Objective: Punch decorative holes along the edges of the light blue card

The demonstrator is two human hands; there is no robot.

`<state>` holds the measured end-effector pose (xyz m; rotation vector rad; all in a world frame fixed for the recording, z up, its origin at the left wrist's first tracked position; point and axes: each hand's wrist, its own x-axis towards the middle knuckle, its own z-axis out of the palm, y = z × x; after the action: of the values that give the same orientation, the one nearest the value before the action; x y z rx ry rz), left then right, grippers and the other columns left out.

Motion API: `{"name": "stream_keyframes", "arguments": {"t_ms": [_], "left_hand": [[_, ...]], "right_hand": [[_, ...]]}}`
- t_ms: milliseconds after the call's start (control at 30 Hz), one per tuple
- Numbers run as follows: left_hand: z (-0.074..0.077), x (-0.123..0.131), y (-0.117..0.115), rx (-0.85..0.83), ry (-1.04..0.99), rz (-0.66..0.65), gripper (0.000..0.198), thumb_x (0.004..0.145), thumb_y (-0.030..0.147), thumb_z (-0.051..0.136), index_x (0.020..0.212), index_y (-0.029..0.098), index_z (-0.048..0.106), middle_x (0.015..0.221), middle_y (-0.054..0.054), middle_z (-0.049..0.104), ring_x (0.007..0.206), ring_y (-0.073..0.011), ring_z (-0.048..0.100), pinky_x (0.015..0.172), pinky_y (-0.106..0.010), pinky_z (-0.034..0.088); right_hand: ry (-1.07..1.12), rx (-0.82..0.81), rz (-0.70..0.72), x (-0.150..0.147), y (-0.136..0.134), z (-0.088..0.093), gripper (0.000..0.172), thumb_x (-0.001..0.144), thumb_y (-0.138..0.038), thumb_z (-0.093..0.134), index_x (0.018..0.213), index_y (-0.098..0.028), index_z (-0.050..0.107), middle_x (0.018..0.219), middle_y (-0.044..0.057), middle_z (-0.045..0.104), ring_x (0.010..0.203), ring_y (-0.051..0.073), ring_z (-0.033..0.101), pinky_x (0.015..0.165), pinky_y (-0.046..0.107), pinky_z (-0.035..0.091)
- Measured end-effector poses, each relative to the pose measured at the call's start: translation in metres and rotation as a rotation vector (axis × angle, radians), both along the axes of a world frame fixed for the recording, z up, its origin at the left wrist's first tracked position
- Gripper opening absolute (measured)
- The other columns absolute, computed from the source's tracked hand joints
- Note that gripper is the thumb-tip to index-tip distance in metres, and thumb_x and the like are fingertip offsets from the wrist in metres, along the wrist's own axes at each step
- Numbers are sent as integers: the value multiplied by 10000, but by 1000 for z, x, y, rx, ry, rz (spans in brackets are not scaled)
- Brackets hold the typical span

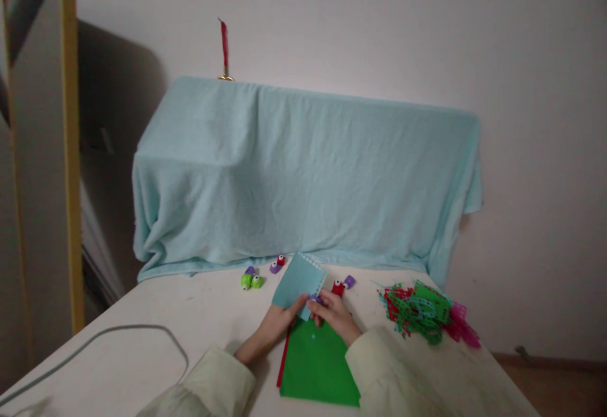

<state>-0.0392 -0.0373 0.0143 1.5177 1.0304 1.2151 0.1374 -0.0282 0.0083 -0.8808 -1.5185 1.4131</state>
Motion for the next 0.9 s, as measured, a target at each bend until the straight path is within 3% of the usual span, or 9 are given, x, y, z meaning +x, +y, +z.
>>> {"name": "stream_keyframes", "arguments": {"t_ms": [267,433,600,900], "left_hand": [[5,0,-1,-13,28,-5,428,825,535,523,924,130,617,864,-84,652,808,-214,572,825,-338,439],[-3,2,0,-39,60,10,474,794,605,518,862,147,618,753,-62,619,752,-212,542,757,-332,439],[-11,4,5,-59,43,16,474,814,612,488,813,145,568,666,-16,541,590,-152,456,594,-277,397],[-12,3,5,-93,58,-3,465,835,594,478,808,136,555,605,10,468,540,-126,408,537,-249,345]], "right_hand": [[6,-9,-33,-2,3,-6,430,740,-526,677,929,-153,579,610,-7,618,427,87,492,418,201,338],[-4,-2,-38,-3,1,-4,399,758,-501,673,921,-149,581,602,-4,615,428,87,491,418,201,339],[-14,9,-73,-6,1,-7,377,777,-488,661,924,-150,579,572,-20,578,440,90,482,424,205,368],[3,-24,-64,-4,3,-5,382,770,-502,663,887,-153,564,553,-28,559,437,92,481,422,206,377]]}}
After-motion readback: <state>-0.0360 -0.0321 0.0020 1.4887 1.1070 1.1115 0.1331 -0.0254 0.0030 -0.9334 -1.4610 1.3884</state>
